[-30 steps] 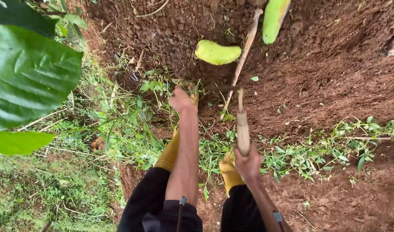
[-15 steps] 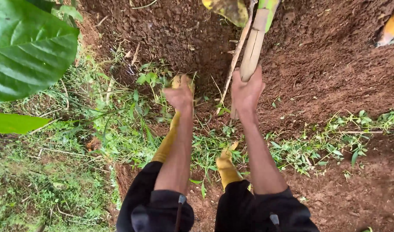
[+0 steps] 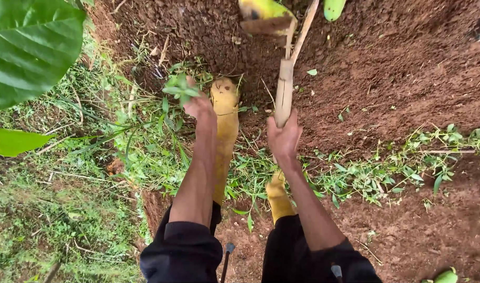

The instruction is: The person sits on the ground and uses a hoe to loosen soil and remove weeds from a garden bed. They pull out weeds by hand and toss them aside, working along a row of plants.

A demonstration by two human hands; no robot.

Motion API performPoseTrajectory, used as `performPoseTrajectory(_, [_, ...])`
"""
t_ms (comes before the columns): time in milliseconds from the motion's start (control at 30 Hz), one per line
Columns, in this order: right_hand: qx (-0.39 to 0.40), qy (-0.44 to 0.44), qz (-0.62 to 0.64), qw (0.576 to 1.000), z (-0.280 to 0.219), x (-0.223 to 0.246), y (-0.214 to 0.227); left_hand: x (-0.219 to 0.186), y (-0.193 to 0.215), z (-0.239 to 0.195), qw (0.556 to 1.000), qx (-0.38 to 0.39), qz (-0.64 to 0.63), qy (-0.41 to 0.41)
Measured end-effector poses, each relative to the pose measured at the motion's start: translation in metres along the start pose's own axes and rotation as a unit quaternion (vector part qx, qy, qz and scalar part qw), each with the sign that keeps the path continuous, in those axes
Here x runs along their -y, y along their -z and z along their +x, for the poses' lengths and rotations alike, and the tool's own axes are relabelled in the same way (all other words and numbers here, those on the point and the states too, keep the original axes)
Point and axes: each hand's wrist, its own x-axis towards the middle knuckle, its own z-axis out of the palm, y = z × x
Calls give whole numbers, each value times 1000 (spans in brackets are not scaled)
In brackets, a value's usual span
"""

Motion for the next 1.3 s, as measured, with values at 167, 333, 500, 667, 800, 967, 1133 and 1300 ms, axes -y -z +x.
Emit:
performPoseTrajectory(167, [-67, 103, 35, 992, 35, 33, 3, -80, 71, -109, 973, 4, 222, -62])
performPoseTrajectory(333, [-110, 136, 17, 984, 91, 29, 10, 7, 16, -9, 995, 64, 34, 63])
performPoseTrajectory(500, [-118, 123, 0, 985, 95, 52, 23, 69, -36, 77, 982, 119, -104, -106])
performPoseTrajectory(667, [-119, 106, 46, 986, 66, 49, 23, 52, 4, 27, 975, 76, -192, 86])
performPoseTrajectory(800, [-116, 95, 16, 989, 37, 2, 7, 26, 11, 3, 957, 100, -254, 102])
performPoseTrajectory(967, [-76, 14, -6, 997, 11, 12, 8, -23, 27, -15, 964, 146, -209, 78])
performPoseTrajectory(1133, [-48, 13, -17, 999, 15, -12, 8, -65, 47, -39, 965, 166, -176, 96])
performPoseTrajectory(1300, [-48, 40, -19, 998, 19, -21, 4, -49, 31, -17, 980, 152, -99, 77])
